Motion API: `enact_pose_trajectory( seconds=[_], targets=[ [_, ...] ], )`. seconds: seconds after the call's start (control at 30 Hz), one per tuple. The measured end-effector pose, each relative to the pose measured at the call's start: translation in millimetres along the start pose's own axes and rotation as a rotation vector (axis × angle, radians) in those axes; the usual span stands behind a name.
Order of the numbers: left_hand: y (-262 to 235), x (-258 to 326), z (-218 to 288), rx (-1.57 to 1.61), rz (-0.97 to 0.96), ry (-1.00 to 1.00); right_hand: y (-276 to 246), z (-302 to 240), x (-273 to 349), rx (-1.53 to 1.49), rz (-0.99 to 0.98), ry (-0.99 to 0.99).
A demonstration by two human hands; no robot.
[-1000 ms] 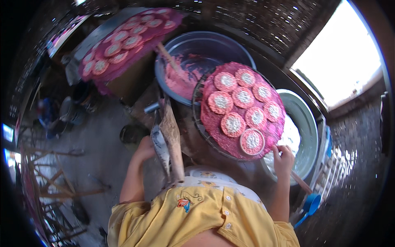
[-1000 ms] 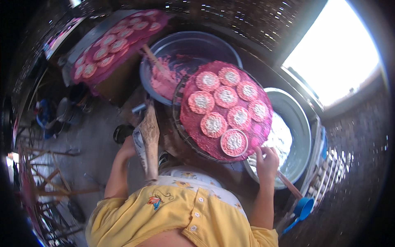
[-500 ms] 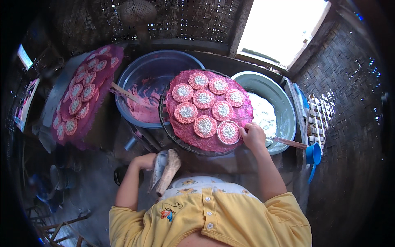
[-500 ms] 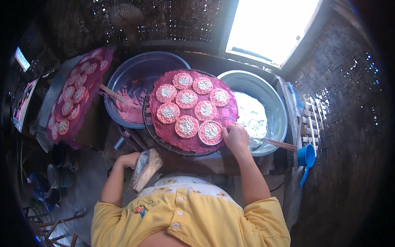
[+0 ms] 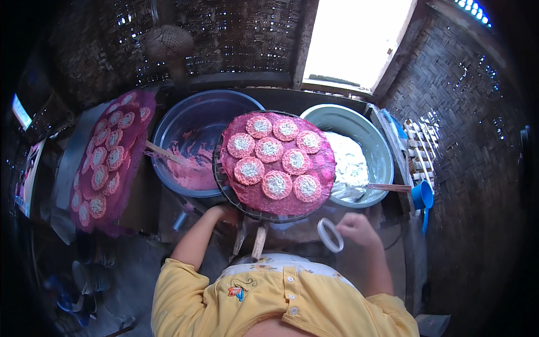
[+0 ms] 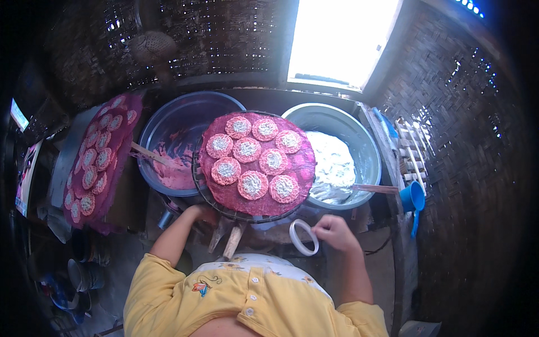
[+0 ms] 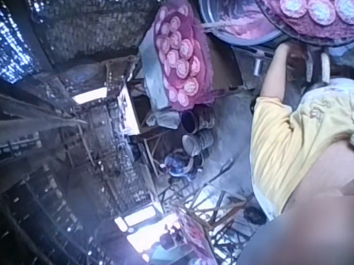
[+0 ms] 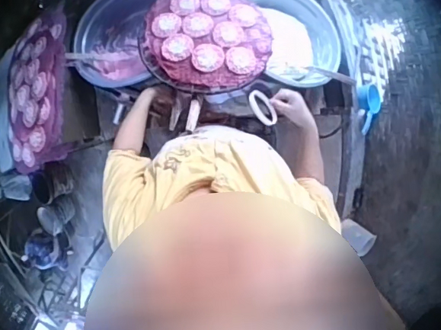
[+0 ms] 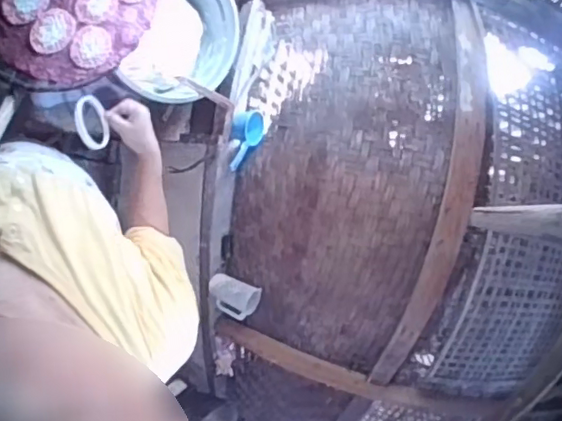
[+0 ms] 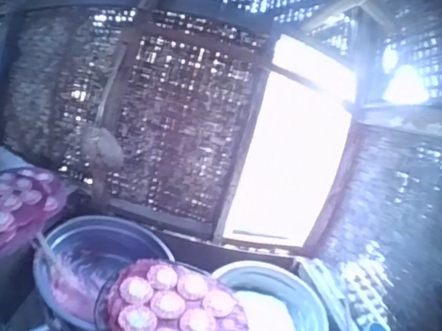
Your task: The person uses a wooden press to extrude pink batter into circular shapes onto a pink mat. They repeatedly scoop batter, press it through the tool, and arrange the formed rings on the mat.
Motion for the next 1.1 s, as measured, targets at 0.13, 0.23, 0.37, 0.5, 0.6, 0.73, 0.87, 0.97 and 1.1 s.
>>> enact_pose_trajectory(
  seconds=[0.13, 0.23, 0.37, 0.5, 0.6, 0.73, 0.87, 0.97, 1.1],
  targets=[
    [-9, -23, -2, -0.079, 0.083, 0.009, 51, 52, 1, 0.406, 0.056, 0.329],
    [-15, -44, 0, -0.039, 0.408, 0.061, 85, 77, -24, 0.416, 0.221, 0.591],
    [-8, -45, 9, 0.227, 1.308, 0.445, 101, 67, -38, 0.256, 0.322, 0.322],
    [25, -14, 6, 0.275, 1.562, 0.367, 69, 27, -22, 0.288, 0.131, 0.078],
    [42, 25, -5, 0.429, 1.403, 0.057, 24, 1, -17, -0.065, 0.102, 0.111],
    [34, 80, -9, 0.813, 1.656, -0.11, -28, -13, -66, -0.129, 0.367, -0.033],
    [10, 107, 6, 0.667, 1.38, -0.389, -44, -10, -138, 0.204, 0.547, -0.175],
    [-6, 127, 5, 0.536, 1.218, -0.528, -39, -5, -173, 0.318, 0.448, -0.106],
    [-50, 130, -4, 0.501, 1.702, -0.34, -30, -11, -188, 0.469, 0.281, -0.117]
  ],
)
Point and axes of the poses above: each hand's wrist, its own x-axis away from the middle knuckle, its own y-axis out of the palm, z = x × y, the point moved 2 cm from there along -x, towards the middle knuckle, and after that the axes turned 9 degrees about x, right-handed, at the moved point
